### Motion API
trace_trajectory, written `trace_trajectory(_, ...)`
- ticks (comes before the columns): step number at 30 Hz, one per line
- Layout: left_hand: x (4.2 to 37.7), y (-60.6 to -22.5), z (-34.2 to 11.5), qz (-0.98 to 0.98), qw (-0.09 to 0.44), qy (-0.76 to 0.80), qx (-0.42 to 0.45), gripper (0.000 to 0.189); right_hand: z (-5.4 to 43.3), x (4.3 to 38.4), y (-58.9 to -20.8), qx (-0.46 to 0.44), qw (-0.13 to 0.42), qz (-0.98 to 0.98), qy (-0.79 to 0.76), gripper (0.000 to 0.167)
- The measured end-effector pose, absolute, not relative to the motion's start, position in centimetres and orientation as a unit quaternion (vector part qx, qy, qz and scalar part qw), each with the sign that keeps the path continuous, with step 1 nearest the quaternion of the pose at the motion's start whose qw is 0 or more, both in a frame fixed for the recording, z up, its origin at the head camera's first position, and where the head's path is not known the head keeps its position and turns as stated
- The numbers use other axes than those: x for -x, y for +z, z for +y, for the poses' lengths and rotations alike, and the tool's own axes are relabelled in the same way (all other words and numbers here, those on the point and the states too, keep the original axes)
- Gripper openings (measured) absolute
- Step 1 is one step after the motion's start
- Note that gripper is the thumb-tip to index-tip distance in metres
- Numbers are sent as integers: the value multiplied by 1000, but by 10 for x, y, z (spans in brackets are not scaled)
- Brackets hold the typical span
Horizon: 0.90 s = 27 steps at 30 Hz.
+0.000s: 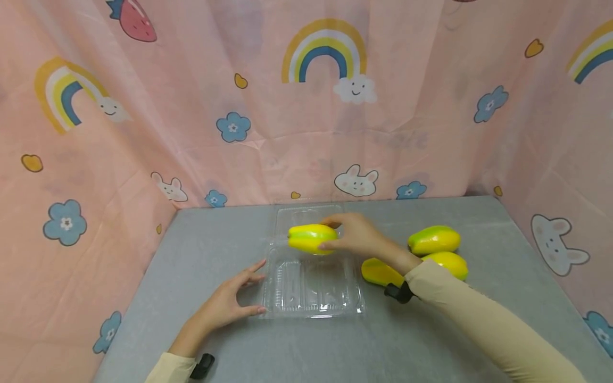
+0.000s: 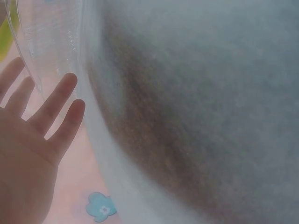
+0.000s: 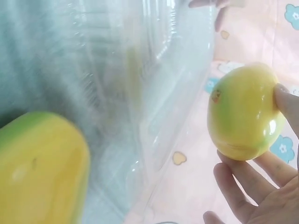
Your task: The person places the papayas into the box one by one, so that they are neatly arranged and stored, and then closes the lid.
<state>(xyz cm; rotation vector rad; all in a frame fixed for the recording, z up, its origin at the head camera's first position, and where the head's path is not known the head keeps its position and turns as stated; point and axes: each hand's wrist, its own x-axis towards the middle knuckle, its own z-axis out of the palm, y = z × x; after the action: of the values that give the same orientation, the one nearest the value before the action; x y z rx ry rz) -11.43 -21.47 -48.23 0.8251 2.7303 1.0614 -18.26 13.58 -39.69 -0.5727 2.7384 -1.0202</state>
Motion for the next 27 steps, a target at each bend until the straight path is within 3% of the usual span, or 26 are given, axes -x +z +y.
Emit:
trace_trajectory(19, 111, -481, -215, 902, 52, 341, -262, 97, 95, 185, -412, 196, 120, 894, -384, 54)
trace_trajectory(27, 110, -479, -213, 905, 70, 344, -241, 97, 84, 184, -418, 214, 111, 886, -396, 54)
